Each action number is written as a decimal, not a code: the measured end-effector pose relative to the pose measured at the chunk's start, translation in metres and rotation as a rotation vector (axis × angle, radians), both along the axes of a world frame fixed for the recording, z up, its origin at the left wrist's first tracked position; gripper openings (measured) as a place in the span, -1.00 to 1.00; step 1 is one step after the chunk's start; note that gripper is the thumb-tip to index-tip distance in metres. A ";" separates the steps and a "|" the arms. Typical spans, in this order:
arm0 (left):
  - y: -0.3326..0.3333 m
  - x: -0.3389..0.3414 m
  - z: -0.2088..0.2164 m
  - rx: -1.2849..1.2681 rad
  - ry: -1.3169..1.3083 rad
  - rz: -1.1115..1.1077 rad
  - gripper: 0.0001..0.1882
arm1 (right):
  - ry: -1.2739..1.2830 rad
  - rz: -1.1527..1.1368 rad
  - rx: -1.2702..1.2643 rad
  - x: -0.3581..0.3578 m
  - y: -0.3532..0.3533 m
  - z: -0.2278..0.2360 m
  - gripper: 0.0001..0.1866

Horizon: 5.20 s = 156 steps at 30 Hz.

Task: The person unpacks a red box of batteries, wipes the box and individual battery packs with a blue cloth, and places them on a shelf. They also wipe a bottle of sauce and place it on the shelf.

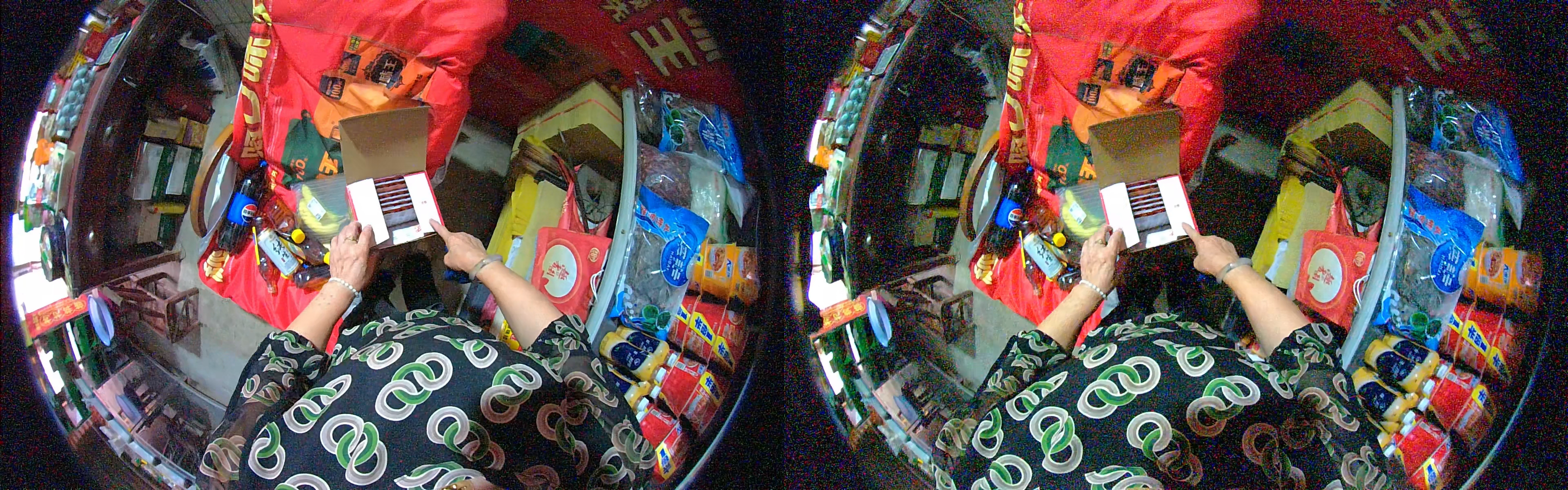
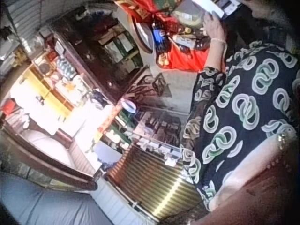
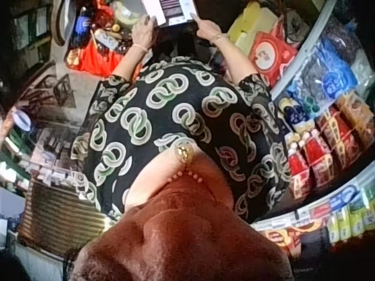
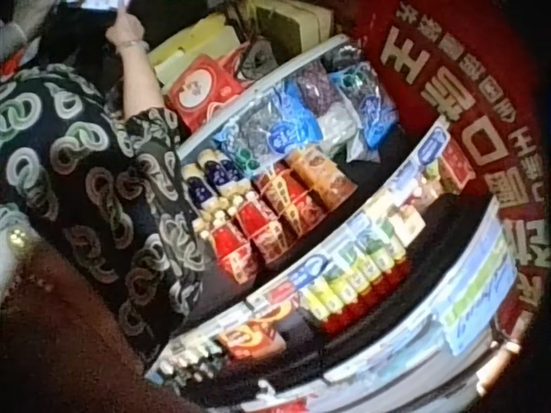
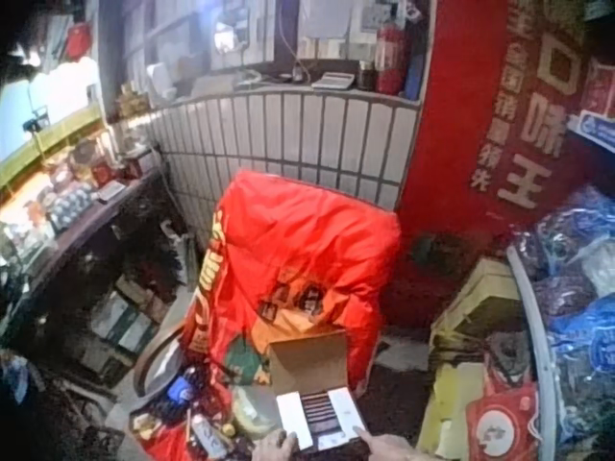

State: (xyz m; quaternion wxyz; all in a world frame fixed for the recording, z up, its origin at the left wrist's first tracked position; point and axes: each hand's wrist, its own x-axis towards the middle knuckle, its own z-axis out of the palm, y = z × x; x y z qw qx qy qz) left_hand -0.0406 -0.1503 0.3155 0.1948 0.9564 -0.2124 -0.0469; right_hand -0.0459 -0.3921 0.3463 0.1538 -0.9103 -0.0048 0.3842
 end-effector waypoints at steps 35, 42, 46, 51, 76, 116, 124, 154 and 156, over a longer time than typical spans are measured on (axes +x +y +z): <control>-0.010 0.174 -0.019 -1.416 0.501 0.578 -0.39 | 0.039 -0.115 0.002 -0.027 0.004 0.004 -0.15; -0.014 0.117 0.007 -1.161 0.585 0.461 -0.61 | 0.017 -0.111 -0.013 -0.027 0.000 -0.006 -0.16; -0.022 0.106 -0.004 -1.167 0.568 0.378 -0.76 | 0.014 -0.118 0.010 -0.027 -0.003 -0.015 -0.16; -0.010 0.115 0.001 -1.311 0.750 0.388 -0.63 | 0.049 -0.129 0.004 -0.027 -0.006 -0.011 -0.16; 0.022 0.093 -0.020 -0.699 0.514 -0.055 -0.70 | -0.014 -0.128 0.019 -0.027 -0.007 -0.015 -0.31; 0.034 0.025 -0.034 -1.717 1.179 0.895 -0.44 | 0.258 -1.072 1.080 0.004 -0.026 0.019 -0.54; 0.076 0.013 0.005 -2.004 0.939 0.422 -0.28 | -0.575 -1.054 1.532 0.024 0.024 0.175 -0.54; -0.009 -0.020 0.142 -1.974 1.167 0.076 -0.25 | 0.082 -0.834 1.423 0.041 0.024 0.106 -0.49; -0.012 -0.020 0.136 -1.921 1.113 0.016 -0.22 | 0.076 -0.864 1.367 0.036 0.013 0.095 -0.50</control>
